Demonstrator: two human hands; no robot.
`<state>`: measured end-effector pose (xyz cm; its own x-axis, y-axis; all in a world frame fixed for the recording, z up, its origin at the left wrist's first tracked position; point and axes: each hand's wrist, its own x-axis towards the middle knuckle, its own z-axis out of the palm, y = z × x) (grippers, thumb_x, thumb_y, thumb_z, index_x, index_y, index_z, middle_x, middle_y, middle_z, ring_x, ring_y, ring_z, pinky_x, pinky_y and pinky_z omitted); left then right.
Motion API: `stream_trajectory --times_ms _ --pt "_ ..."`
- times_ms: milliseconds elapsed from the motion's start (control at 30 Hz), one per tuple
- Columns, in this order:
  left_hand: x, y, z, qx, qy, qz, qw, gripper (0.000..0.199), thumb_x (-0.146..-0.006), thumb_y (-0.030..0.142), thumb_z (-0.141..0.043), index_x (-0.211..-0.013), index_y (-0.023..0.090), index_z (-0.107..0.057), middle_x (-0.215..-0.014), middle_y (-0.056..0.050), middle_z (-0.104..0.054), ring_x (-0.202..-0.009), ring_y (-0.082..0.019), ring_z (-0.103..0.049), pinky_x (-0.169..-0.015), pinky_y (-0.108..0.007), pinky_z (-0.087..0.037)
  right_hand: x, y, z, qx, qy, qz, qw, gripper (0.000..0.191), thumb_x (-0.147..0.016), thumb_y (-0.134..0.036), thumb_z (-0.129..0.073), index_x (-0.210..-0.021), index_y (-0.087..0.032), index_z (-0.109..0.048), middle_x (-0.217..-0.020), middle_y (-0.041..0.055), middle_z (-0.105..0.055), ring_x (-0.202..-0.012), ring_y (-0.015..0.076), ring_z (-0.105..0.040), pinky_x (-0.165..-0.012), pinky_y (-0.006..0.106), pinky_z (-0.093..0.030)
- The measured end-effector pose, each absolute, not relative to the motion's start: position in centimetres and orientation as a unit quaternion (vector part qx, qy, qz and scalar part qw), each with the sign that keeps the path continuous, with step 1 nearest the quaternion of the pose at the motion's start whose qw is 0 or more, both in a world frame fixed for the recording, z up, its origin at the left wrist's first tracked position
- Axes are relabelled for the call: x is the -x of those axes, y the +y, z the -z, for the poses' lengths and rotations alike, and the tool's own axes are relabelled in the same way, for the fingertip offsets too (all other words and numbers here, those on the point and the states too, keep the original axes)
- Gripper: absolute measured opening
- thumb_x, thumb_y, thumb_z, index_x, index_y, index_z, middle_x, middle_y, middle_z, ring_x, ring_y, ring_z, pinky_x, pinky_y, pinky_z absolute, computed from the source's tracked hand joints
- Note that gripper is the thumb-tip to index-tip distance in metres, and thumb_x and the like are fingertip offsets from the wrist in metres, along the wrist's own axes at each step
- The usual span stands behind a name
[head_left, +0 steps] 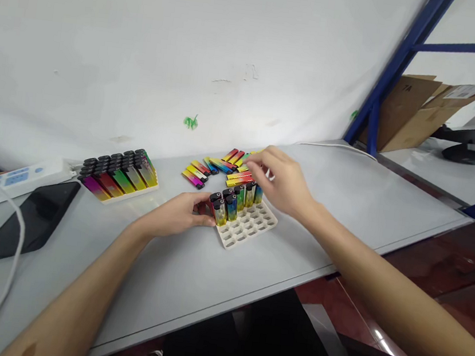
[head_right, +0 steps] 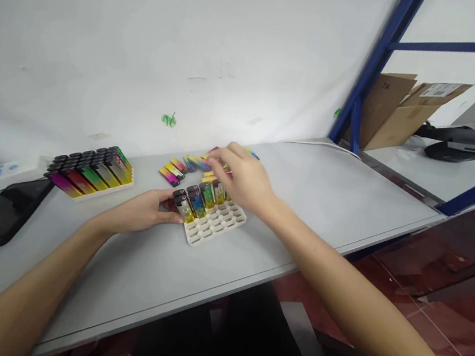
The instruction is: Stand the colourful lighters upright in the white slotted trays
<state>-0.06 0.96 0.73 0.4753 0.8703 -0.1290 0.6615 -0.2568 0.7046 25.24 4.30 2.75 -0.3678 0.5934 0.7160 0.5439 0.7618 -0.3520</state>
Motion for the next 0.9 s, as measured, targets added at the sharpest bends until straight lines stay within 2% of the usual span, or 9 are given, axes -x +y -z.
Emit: stream_trajectory --times_ms 100,167,300,433,733,900 --pt "0.0 0.9 -0.9 -0.778 0.495 -0.142 0.361 0.029 -0.081 0.045 -0.068 -0.098 0.022 -0.066 -0.092 -0.001 -0.070 -0.088 -0.023 -0.064 -0.078 -0.033 -0.050 -26.0 8.5 -2.0 0.406 -0.821 -0.058 0.397 0.027 -0.100 -0.030 -0.048 -0.097 -0.017 -0.072 -0.086 0.0064 -0.067 -0.078 0.0188 -0.058 -0.075 0.032 -0.044" --pt "-0.1 0.9 -1.0 -0.775 0.498 -0.141 0.362 0.027 -0.082 0.045 -0.067 -0.096 0.022 -0.065 -0.091 -0.001 -0.071 -0.088 -0.023 -0.064 -0.078 -0.032 -0.050 -26.6 10.5 -0.8 0.417 -0.840 -0.079 0.337 0.025 -0.099 -0.029 -0.050 -0.095 -0.017 -0.072 -0.091 0.0080 -0.068 -0.084 0.0201 -0.059 -0.079 0.033 -0.044" --pt "-0.2 0.9 -1.0 -0.771 0.507 -0.143 0.359 0.025 -0.082 0.044 -0.066 -0.095 0.022 -0.065 -0.093 -0.001 -0.072 -0.088 -0.022 -0.065 -0.078 -0.032 -0.051 -27.4 11.5 1.3 0.408 -0.866 -0.104 0.268 0.025 -0.097 -0.029 -0.054 -0.110 -0.014 -0.070 -0.103 0.0123 -0.067 -0.096 0.0233 -0.060 -0.087 0.037 -0.046" --pt "-0.3 0.9 -1.1 -0.769 0.505 -0.144 0.363 0.026 -0.082 0.044 -0.065 -0.096 0.022 -0.064 -0.093 0.000 -0.072 -0.089 -0.022 -0.065 -0.080 -0.032 -0.051 -27.5 10.7 1.5 0.426 -0.877 -0.069 0.212 0.034 -0.088 -0.017 -0.063 -0.121 -0.013 -0.066 -0.108 0.0159 -0.064 -0.099 0.0258 -0.060 -0.090 0.039 -0.046" --pt "0.0 0.9 -1.3 -0.770 0.518 -0.138 0.347 0.030 -0.082 0.047 -0.066 -0.099 0.022 -0.065 -0.094 -0.001 -0.071 -0.087 -0.021 -0.064 -0.079 -0.032 -0.051 -28.2 10.6 1.6 0.424 -0.863 -0.133 0.241 0.018 -0.078 -0.010 -0.065 -0.095 -0.017 -0.065 -0.103 0.0095 -0.070 -0.098 0.0243 -0.061 -0.084 0.034 -0.046" --pt "-0.1 0.7 -1.8 -0.774 0.524 -0.136 0.329 0.033 -0.085 0.050 -0.061 -0.099 0.021 -0.067 -0.090 -0.002 -0.070 -0.080 -0.019 -0.061 -0.073 -0.031 -0.050 -28.6 10.3 0.9 0.453 -0.827 -0.240 0.231 0.019 -0.076 -0.017 -0.072 -0.094 -0.018 -0.067 -0.095 0.0048 -0.071 -0.083 0.0183 -0.063 -0.074 0.030 -0.046"
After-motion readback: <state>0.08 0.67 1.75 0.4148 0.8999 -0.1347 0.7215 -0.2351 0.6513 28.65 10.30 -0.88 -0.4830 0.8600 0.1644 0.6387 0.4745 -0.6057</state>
